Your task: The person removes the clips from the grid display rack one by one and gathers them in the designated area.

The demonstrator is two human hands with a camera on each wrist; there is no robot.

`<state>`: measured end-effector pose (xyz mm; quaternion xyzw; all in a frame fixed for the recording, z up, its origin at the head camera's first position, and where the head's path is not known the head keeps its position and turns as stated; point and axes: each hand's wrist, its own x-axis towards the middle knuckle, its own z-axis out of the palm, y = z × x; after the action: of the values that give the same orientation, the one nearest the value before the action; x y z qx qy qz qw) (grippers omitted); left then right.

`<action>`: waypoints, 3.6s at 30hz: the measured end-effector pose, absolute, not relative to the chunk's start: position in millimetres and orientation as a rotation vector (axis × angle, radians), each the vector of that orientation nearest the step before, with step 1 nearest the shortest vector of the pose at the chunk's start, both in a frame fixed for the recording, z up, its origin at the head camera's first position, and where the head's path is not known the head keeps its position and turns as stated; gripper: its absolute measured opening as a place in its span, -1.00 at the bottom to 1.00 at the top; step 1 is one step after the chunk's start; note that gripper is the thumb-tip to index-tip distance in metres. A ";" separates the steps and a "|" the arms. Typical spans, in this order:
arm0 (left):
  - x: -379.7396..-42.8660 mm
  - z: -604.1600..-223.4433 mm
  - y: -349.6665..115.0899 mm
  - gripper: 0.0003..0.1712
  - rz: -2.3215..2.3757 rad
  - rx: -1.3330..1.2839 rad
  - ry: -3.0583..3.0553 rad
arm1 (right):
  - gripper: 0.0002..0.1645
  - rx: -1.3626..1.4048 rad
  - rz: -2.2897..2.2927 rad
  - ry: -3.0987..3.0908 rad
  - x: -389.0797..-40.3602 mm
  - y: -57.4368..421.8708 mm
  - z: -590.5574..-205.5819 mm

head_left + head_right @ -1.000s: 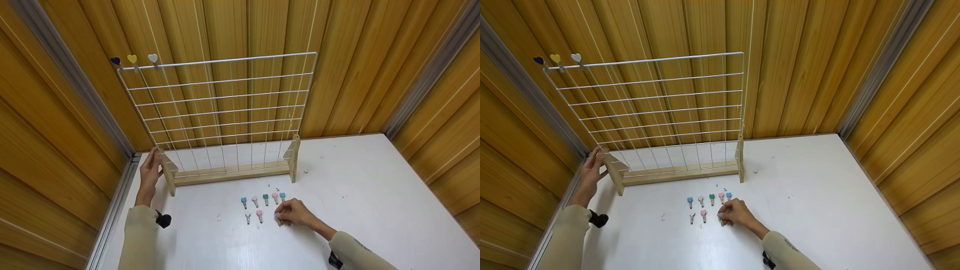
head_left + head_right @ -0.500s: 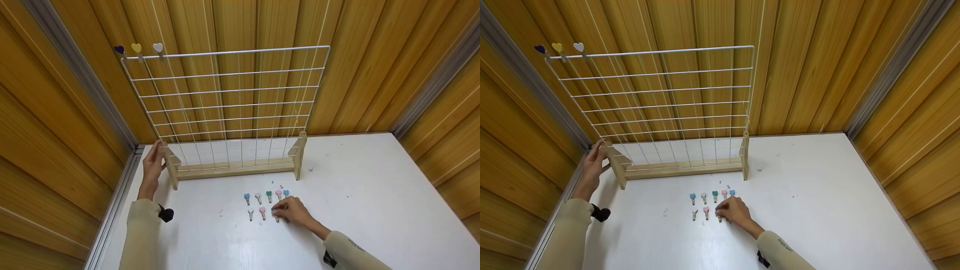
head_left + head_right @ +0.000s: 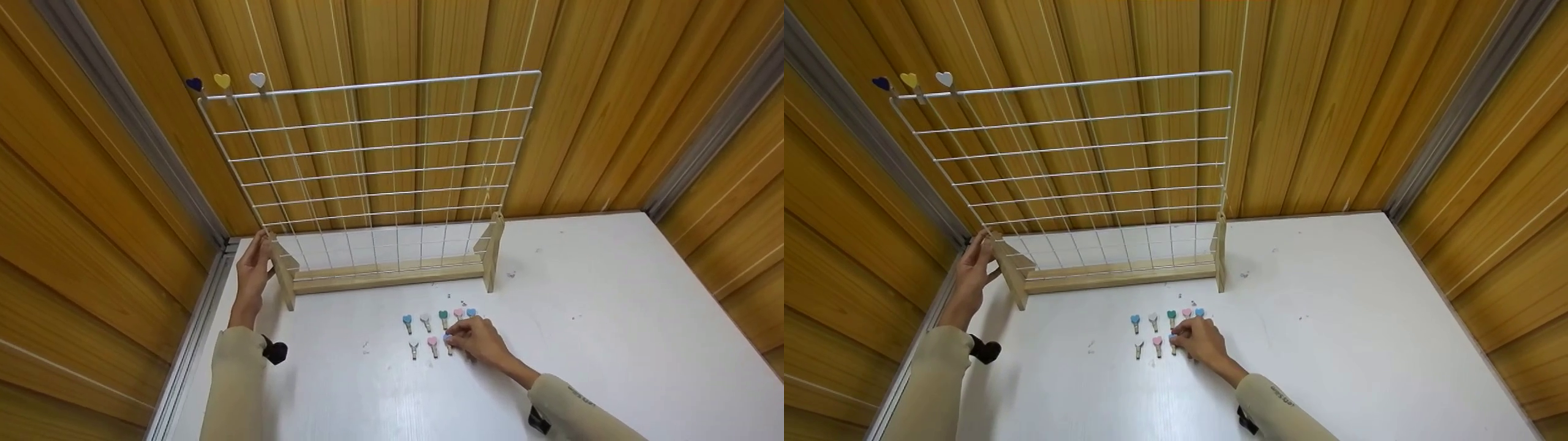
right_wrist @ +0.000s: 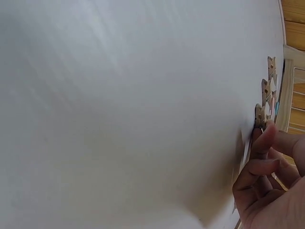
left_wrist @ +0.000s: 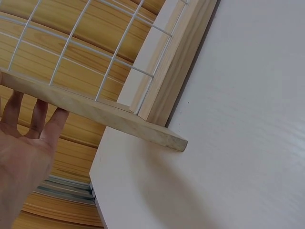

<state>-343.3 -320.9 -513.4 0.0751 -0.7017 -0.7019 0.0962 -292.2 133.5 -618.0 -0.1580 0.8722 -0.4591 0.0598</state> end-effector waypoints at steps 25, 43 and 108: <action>-343.5 -510.1 -323.4 -0.33 -2.068 0.289 -2.069 | -0.72 -0.665 -1.398 2.625 -320.1 141.0 -565.0; -343.1 -512.3 -320.1 -0.32 -2.053 0.238 -2.078 | -0.72 -0.901 -1.478 2.742 -353.2 77.0 -426.0; -329.9 -515.5 -317.9 -0.33 -2.071 0.301 -2.039 | -0.68 -0.811 -2.579 2.010 -374.2 -132.7 -231.5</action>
<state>-329.9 -317.9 -515.5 0.1022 -0.6935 -0.7046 0.1096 -374.2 -132.7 -231.5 -0.2392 0.5928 -0.7606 -0.1133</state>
